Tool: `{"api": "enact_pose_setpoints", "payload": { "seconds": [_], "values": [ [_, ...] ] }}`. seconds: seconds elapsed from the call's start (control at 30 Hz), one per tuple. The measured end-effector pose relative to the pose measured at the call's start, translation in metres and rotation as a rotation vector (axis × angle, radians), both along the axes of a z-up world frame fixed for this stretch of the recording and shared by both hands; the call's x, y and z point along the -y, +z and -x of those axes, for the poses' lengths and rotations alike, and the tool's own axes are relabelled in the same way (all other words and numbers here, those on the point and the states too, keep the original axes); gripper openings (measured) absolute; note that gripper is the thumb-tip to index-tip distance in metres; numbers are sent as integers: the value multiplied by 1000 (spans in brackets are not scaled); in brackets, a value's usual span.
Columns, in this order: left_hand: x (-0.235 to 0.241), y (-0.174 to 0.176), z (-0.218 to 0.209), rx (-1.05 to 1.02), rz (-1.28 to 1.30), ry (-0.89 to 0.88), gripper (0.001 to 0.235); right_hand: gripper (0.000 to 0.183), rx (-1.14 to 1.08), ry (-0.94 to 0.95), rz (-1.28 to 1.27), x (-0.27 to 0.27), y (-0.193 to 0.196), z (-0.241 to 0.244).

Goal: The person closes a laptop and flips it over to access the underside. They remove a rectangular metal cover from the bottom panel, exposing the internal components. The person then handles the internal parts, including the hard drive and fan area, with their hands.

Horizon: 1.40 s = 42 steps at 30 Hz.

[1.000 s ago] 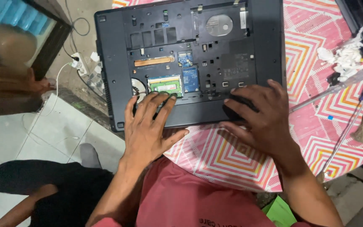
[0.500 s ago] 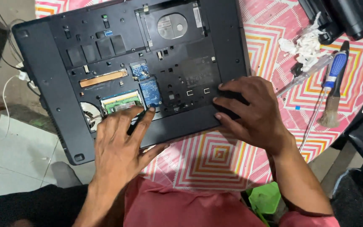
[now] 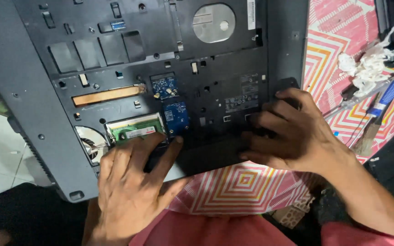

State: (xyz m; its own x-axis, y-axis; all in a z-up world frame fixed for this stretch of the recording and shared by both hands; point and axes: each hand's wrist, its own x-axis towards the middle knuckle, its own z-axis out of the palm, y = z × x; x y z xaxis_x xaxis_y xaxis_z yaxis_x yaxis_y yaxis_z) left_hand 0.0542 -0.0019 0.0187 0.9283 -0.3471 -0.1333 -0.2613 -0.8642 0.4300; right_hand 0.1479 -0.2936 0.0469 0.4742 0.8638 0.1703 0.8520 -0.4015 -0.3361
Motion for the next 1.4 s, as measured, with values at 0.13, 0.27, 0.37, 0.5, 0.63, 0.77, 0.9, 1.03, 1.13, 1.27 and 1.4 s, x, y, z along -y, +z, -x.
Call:
{"api": "enact_pose_setpoints", "payload": {
  "seconds": [0.13,0.27,0.37,0.5,0.63,0.77,0.9,1.03,1.13,1.27,1.4],
  "values": [
    [-5,-9,0,112,6,-40,54,25,-92,-52,100,2,-6,-3],
    [-6,-7,-2,97,41,-71,56,38,-27,-126,215,3,0,20],
    [-5,-4,-5,103,57,-49,56,38,-34,-119,208,2,-3,24],
    [-3,-4,-5,202,131,-30,54,33,8,-264,15,20,-10,42],
    [-4,-5,-1,219,102,-46,57,31,38,-385,-24,25,-15,59],
    [-3,-6,2,235,103,-57,62,27,36,-475,-174,21,-13,77],
    [0,-5,4,325,56,-67,65,25,74,-477,-199,22,-11,84],
    [2,-5,6,342,25,-70,68,23,39,-495,-164,25,-4,69],
    [2,-8,7,349,15,-91,69,24,-10,-508,-65,25,-7,53],
    [-1,-9,8,359,17,-101,68,11,28,-410,-71,22,-7,34],
    [-1,-12,8,350,15,-96,71,14,-1,-449,-88,22,-13,35]
  ]
}}
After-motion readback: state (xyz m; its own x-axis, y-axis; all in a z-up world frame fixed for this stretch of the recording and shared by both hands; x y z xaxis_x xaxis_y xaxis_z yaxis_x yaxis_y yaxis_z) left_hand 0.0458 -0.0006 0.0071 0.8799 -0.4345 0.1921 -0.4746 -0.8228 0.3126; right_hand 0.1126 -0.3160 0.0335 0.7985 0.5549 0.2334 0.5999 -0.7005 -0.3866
